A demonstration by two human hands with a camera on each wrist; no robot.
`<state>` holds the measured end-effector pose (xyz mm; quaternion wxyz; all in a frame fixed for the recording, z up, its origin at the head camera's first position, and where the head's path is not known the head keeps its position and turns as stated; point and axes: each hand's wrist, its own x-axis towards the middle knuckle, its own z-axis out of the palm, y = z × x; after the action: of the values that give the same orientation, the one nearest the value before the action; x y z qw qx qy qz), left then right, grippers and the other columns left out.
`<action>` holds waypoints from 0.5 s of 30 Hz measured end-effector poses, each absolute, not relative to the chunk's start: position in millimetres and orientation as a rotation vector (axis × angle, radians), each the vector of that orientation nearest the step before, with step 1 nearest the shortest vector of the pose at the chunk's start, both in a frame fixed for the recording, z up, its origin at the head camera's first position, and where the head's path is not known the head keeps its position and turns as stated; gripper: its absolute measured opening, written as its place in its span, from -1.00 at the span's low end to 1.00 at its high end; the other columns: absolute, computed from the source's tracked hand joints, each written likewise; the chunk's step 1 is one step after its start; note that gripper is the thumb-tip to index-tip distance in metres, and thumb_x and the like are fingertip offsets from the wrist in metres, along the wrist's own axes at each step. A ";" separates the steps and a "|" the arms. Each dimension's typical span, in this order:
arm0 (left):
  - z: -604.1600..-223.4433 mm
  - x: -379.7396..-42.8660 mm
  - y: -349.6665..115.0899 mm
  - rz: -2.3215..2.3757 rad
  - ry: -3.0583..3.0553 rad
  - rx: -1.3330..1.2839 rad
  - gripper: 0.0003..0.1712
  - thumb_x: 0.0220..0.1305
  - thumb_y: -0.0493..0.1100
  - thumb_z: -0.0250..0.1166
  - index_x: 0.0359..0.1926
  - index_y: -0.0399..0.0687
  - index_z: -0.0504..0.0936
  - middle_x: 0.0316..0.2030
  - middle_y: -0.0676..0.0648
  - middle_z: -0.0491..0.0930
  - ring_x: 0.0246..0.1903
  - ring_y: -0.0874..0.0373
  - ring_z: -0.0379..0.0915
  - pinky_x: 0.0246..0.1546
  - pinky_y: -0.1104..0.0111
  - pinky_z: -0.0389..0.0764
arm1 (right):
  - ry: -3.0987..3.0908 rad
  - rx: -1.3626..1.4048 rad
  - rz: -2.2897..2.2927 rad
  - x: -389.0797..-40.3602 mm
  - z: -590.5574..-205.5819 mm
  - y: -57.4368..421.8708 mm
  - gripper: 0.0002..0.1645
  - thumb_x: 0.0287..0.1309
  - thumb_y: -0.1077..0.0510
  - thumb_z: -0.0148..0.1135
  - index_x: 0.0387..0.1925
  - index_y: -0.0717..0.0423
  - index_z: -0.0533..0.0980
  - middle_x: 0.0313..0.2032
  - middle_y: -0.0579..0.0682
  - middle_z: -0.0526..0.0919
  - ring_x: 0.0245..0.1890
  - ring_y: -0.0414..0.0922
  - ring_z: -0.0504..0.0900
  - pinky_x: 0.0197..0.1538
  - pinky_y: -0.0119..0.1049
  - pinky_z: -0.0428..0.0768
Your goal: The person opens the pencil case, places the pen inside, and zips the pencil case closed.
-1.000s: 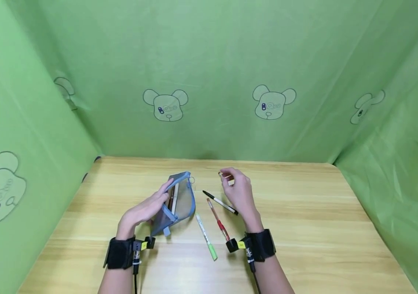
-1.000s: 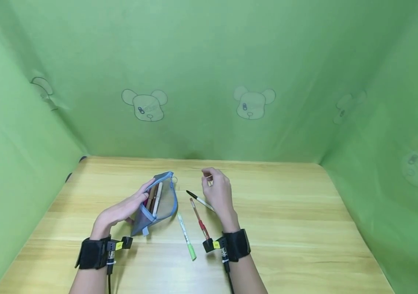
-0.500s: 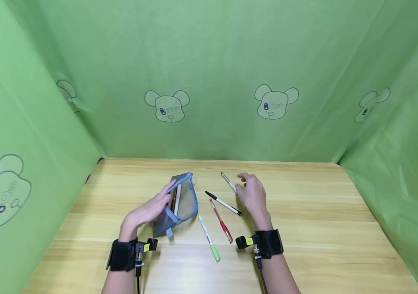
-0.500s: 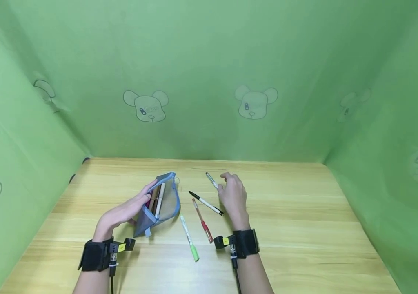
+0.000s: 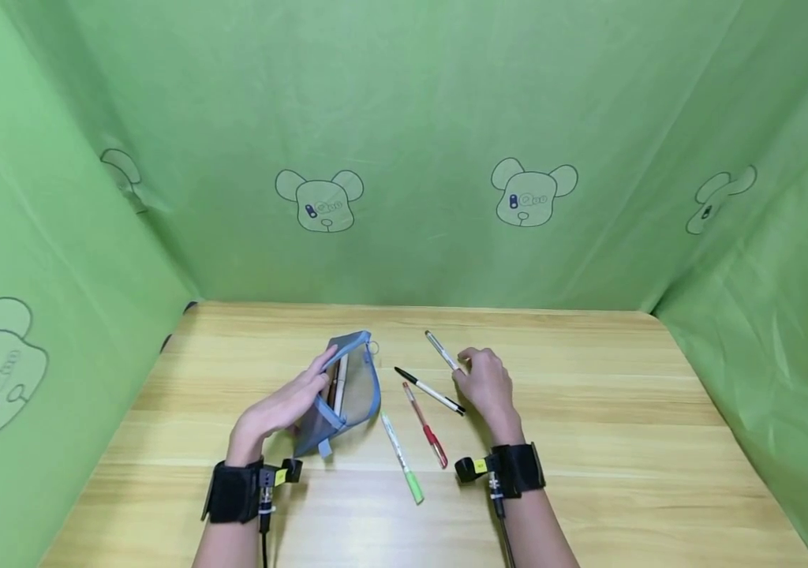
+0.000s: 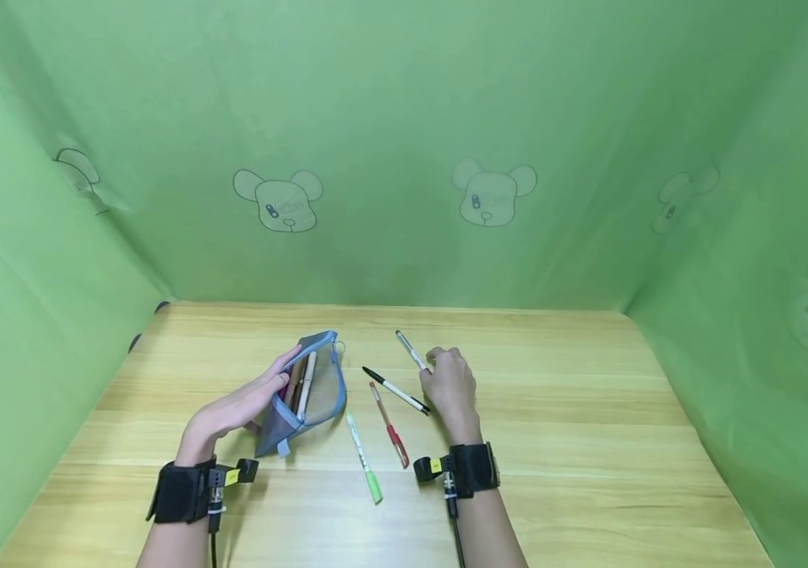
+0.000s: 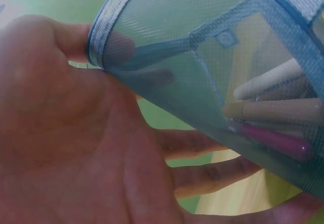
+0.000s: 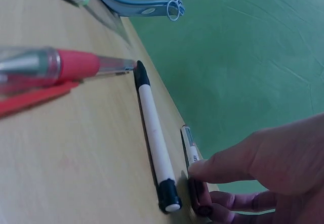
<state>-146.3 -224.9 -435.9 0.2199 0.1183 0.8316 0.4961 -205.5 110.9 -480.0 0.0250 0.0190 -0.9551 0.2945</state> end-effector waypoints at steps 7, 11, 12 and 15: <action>-435.2 -145.3 -226.6 1.360 2.310 0.346 -0.30 0.65 -0.04 -0.39 0.66 -0.02 -0.36 0.62 -0.26 -0.43 0.57 -0.27 -0.47 0.47 -0.31 -0.26 | -2.941 0.052 0.931 -206.3 -483.6 112.1 -0.81 0.16 0.33 0.37 -0.15 0.24 0.71 -0.34 0.07 0.71 -0.40 -0.02 0.60 -0.33 -0.12 0.61; -433.8 -145.4 -226.5 1.360 2.311 0.357 -0.30 0.65 -0.06 -0.39 0.66 -0.05 -0.36 0.62 -0.27 -0.43 0.57 -0.27 -0.47 0.48 -0.29 -0.27 | -2.924 0.063 0.925 -206.3 -484.3 113.0 -0.84 0.14 0.36 0.35 -0.21 0.24 0.72 -0.41 0.03 0.71 -0.45 -0.05 0.59 -0.37 -0.15 0.59; -433.5 -145.3 -226.3 1.360 2.309 0.357 -0.30 0.65 -0.06 -0.39 0.65 -0.05 -0.36 0.62 -0.27 -0.43 0.57 -0.27 -0.47 0.48 -0.29 -0.27 | -2.924 0.063 0.926 -206.1 -484.2 113.2 -0.84 0.14 0.36 0.35 -0.21 0.24 0.72 -0.41 0.03 0.71 -0.46 -0.05 0.59 -0.38 -0.16 0.58; -432.9 -144.7 -225.7 1.355 2.304 0.352 -0.30 0.65 -0.06 -0.39 0.65 -0.04 -0.37 0.62 -0.26 -0.43 0.57 -0.28 -0.47 0.48 -0.30 -0.27 | -2.936 0.052 0.952 -204.8 -483.0 114.8 -0.83 0.15 0.36 0.34 -0.19 0.25 0.71 -0.40 0.04 0.70 -0.47 -0.07 0.58 -0.41 -0.21 0.57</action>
<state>-144.7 -225.7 -432.9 0.2209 0.1274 0.8334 0.4903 -204.8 114.8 -483.0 0.0271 0.0169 -0.9507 0.3083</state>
